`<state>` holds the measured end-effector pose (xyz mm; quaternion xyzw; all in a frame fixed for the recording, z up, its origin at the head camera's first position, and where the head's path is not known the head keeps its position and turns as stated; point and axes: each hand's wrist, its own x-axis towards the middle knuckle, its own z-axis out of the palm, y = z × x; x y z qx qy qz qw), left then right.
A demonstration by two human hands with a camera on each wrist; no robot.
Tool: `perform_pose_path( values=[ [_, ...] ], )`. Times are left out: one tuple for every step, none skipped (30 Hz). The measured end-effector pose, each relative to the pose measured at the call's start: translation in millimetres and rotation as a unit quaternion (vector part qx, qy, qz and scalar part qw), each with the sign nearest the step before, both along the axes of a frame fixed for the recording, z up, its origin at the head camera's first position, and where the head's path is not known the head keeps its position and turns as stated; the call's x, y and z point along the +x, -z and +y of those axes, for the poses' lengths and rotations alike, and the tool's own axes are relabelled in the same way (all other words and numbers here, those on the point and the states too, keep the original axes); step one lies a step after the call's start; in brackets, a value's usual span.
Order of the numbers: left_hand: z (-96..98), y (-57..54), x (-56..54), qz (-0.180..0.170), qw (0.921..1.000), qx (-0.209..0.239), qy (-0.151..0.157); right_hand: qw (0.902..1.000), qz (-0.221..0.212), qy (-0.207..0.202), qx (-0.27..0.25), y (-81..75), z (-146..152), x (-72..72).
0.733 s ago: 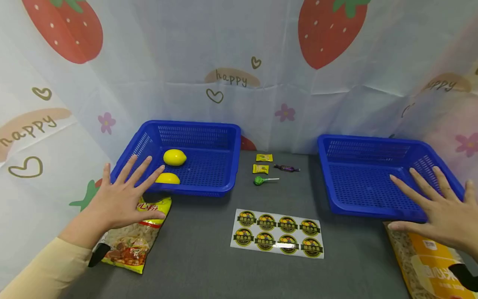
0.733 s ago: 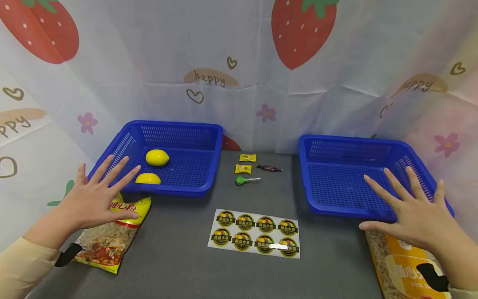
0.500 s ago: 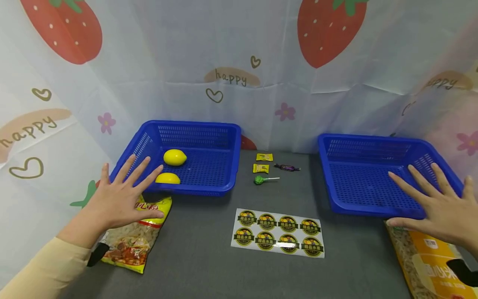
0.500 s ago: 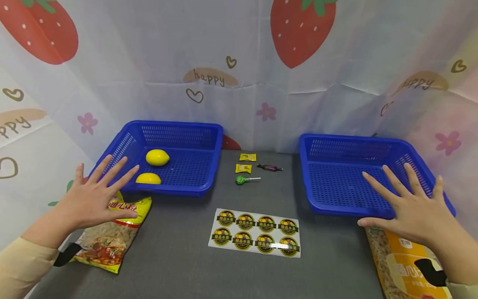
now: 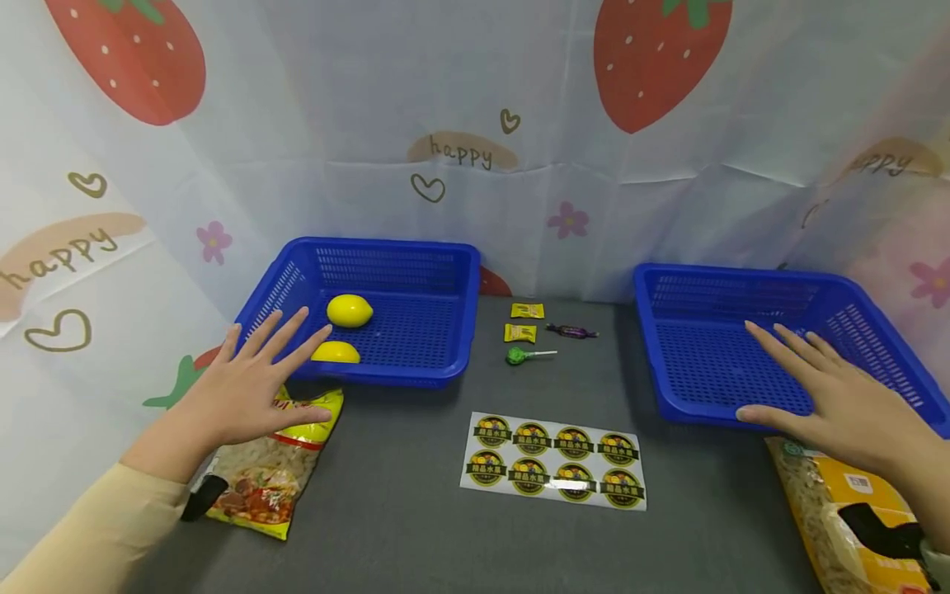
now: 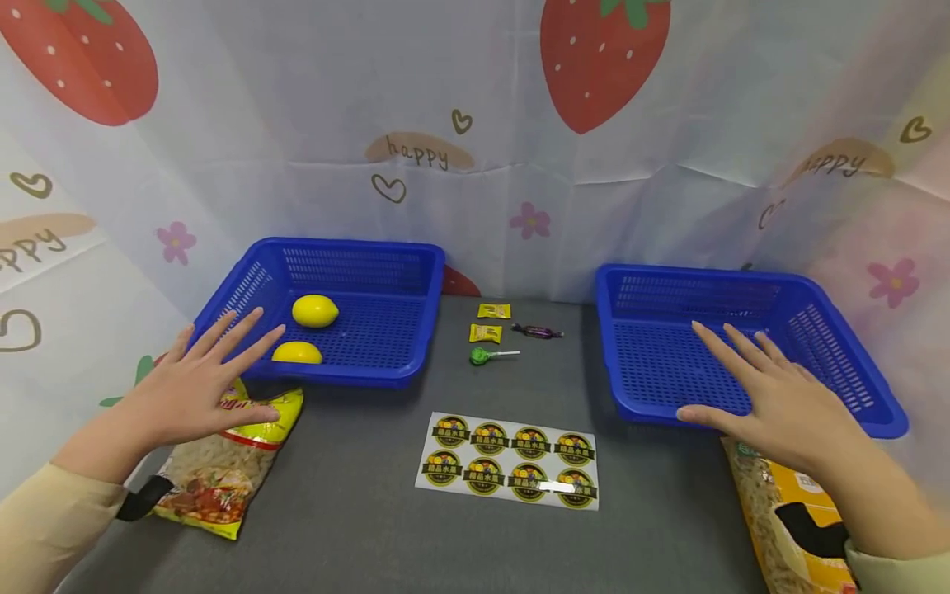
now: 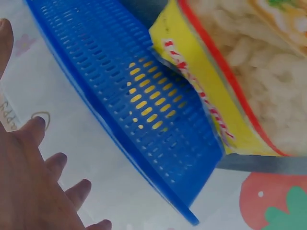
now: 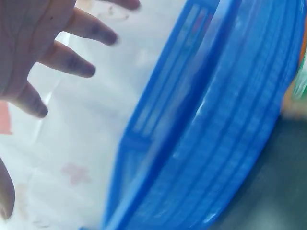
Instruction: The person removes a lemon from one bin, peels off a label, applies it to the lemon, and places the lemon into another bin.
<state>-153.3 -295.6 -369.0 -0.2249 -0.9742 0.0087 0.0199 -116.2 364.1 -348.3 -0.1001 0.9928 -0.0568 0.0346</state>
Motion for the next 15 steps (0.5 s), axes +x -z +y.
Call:
perform_pose_path(
  values=[
    [1.0, -0.5, -1.8, -0.006, 0.9999, 0.010, 0.000, 0.9998, -0.012, 0.001, -0.017, -3.7, -5.9, -1.4],
    [1.9, -1.5, -3.4, -0.011, 0.9998, 0.018, 0.000, 0.9992, -0.023, -0.001, -0.034, -7.3, -12.0, -2.8],
    [3.0, -2.2, -5.3, -0.016, 0.9996, 0.024, -0.002, 0.9983, -0.029, 0.000, -0.050, -10.4, -18.8, -4.1],
    [4.1, -3.1, -7.3, -0.022, 0.9992, 0.033, -0.004, 0.9975, -0.031, -0.002, -0.063, -12.6, -25.7, -5.4],
    [5.2, -4.0, -9.6, -0.031, 0.9987, 0.040, -0.005, 0.9961, -0.034, -0.006, -0.081, -14.6, -32.9, -6.4],
    [6.4, -5.0, -11.9, -0.039, 0.9981, 0.046, -0.007, 0.9945, -0.034, -0.008, -0.099, -15.9, -40.2, -7.5],
    [7.6, -5.7, -14.4, -0.045, 0.9975, 0.053, -0.007, 0.9927, -0.032, -0.014, -0.115, -17.3, -47.5, -8.5],
    [8.8, -6.5, -16.8, -0.049, 0.9971, 0.058, -0.008, 0.9902, -0.030, -0.022, -0.134, -18.3, -55.0, -9.6],
    [10.1, -7.5, -19.1, -0.054, 0.9965, 0.063, -0.009, 0.9875, -0.028, -0.030, -0.152, -19.0, -62.8, -10.8],
    [11.0, -8.2, -21.6, -0.057, 0.9960, 0.068, -0.011, 0.9843, -0.025, -0.039, -0.170, -19.5, -70.6, -12.2],
    [11.8, -8.9, -24.0, -0.059, 0.9956, 0.072, -0.012, 0.9810, -0.022, -0.045, -0.187, -19.9, -78.6, -13.7],
    [12.5, -9.8, -26.1, -0.059, 0.9951, 0.078, -0.014, 0.9781, -0.019, -0.052, -0.201, -19.9, -86.7, -15.5],
    [13.2, -10.6, -28.2, -0.059, 0.9946, 0.084, -0.015, 0.9753, -0.016, -0.062, -0.212, -20.0, -94.5, -17.5],
    [13.7, -11.6, -30.2, -0.061, 0.9941, 0.088, -0.017, 0.9724, -0.014, -0.069, -0.222, -19.6, -102.2, -19.6],
    [14.1, -12.6, -32.1, -0.064, 0.9931, 0.096, -0.019, 0.9700, -0.013, -0.076, -0.231, -19.0, -109.5, -21.9]
  ],
)
